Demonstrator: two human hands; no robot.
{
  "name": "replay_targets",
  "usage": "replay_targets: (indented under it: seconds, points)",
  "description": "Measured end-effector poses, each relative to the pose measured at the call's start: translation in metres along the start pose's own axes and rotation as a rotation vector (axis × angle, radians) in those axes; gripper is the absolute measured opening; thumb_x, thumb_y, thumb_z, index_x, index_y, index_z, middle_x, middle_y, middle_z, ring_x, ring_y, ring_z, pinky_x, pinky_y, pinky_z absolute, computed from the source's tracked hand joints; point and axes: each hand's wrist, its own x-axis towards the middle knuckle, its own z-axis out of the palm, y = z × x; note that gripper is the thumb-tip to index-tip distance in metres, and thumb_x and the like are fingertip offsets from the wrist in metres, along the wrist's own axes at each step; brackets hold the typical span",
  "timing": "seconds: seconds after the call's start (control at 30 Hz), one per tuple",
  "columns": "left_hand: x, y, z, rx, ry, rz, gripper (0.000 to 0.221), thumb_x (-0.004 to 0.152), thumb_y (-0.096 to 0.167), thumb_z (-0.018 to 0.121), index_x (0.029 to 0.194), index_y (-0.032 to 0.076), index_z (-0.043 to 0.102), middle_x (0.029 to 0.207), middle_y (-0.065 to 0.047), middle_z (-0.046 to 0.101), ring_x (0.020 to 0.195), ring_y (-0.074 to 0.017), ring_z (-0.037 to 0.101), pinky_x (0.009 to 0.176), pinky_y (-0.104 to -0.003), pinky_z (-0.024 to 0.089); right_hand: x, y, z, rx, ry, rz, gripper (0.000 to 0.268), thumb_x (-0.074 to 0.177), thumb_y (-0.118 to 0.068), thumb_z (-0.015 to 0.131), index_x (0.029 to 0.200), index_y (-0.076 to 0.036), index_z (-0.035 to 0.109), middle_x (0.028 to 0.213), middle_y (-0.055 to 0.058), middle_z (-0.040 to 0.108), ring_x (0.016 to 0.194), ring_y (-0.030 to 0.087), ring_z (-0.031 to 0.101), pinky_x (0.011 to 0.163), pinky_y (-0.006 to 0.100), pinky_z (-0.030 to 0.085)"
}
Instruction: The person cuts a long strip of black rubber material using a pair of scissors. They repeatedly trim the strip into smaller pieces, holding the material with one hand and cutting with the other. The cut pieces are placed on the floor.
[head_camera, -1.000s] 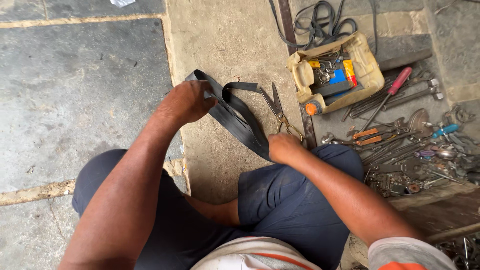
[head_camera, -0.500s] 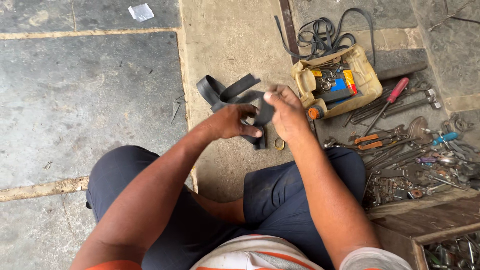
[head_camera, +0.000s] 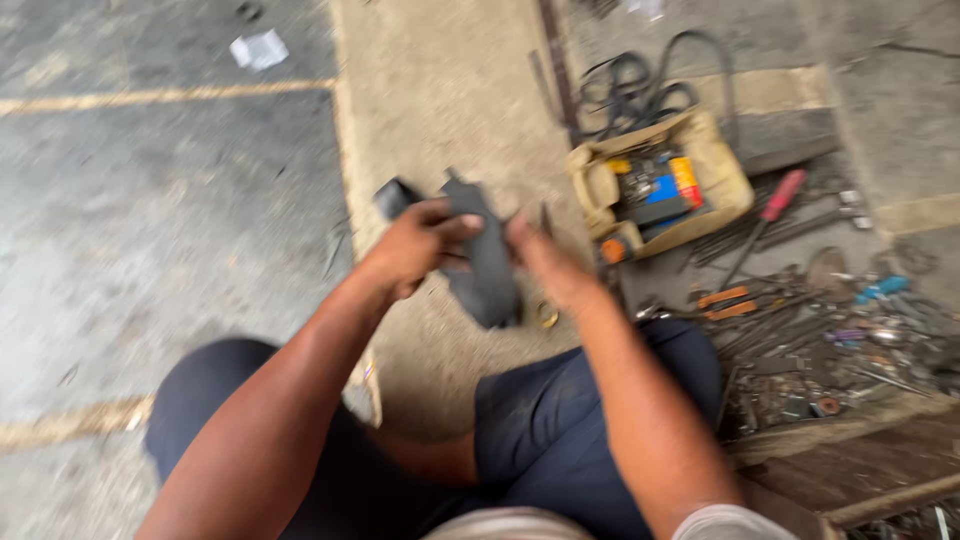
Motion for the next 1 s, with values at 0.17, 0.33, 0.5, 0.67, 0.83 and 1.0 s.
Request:
replay_targets:
  seconds: [0.17,0.33,0.5,0.67,0.83,1.0]
  points:
    - [0.018,0.000,-0.002,-0.276,0.110,0.112,0.036,0.097,0.030,0.066,0.117,-0.001,0.069,0.100,-0.009,0.072,0.086,-0.0183,0.067,0.075,-0.032,0.057,0.002,0.017,0.010,-0.843,-0.212,-0.089,0.040,0.091,-0.041,0.075,0.106,-0.004,0.074,0.091,0.008,0.076,0.083,0.017,0.071,0.077,0.035,0.055]
    - [0.009,-0.012,0.008,0.127,-0.047,0.001,0.053,0.099,0.047,0.056,0.134,0.007,0.062,0.122,-0.008,0.068,0.116,-0.0202,0.062,0.099,-0.039,0.048,0.007,0.012,-0.002,-0.085,-0.015,-0.174,0.034,0.094,-0.035,0.071,0.114,-0.007,0.072,0.091,0.000,0.075,0.079,0.012,0.067,0.069,0.030,0.055]
    - [-0.006,-0.017,0.039,0.663,-0.326,-0.066,0.056,0.090,0.042,0.069,0.129,0.003,0.066,0.113,-0.014,0.076,0.111,-0.0276,0.071,0.106,-0.045,0.050,0.020,0.019,-0.024,0.054,0.384,-0.281,0.032,0.099,-0.037,0.070,0.108,-0.006,0.072,0.086,0.000,0.069,0.072,0.013,0.060,0.055,0.030,0.047]
    - [-0.001,0.003,0.029,0.100,-0.005,-0.123,0.048,0.095,0.036,0.065,0.130,0.002,0.063,0.104,-0.016,0.075,0.102,-0.0319,0.068,0.103,-0.049,0.054,0.020,0.029,-0.026,0.334,0.031,-0.039,0.042,0.098,-0.054,0.062,0.102,-0.013,0.069,0.088,-0.003,0.070,0.081,0.011,0.067,0.072,0.029,0.057]
    - [0.000,0.013,-0.001,-0.402,0.174,0.086,0.049,0.095,0.037,0.064,0.127,0.000,0.060,0.108,-0.017,0.070,0.101,-0.0308,0.067,0.099,-0.057,0.053,0.008,0.039,0.000,-0.444,-0.310,-0.056,0.037,0.092,-0.041,0.075,0.101,-0.005,0.071,0.088,0.001,0.073,0.082,0.012,0.066,0.075,0.033,0.055]
    - [0.003,-0.009,0.002,-0.122,0.096,-0.139,0.071,0.098,0.060,0.053,0.144,0.006,0.050,0.121,-0.016,0.067,0.117,-0.0321,0.063,0.108,-0.052,0.047,0.016,0.034,0.014,-0.098,-0.073,-0.294,0.033,0.099,-0.032,0.074,0.104,0.000,0.072,0.096,0.005,0.073,0.089,0.013,0.066,0.083,0.031,0.057]
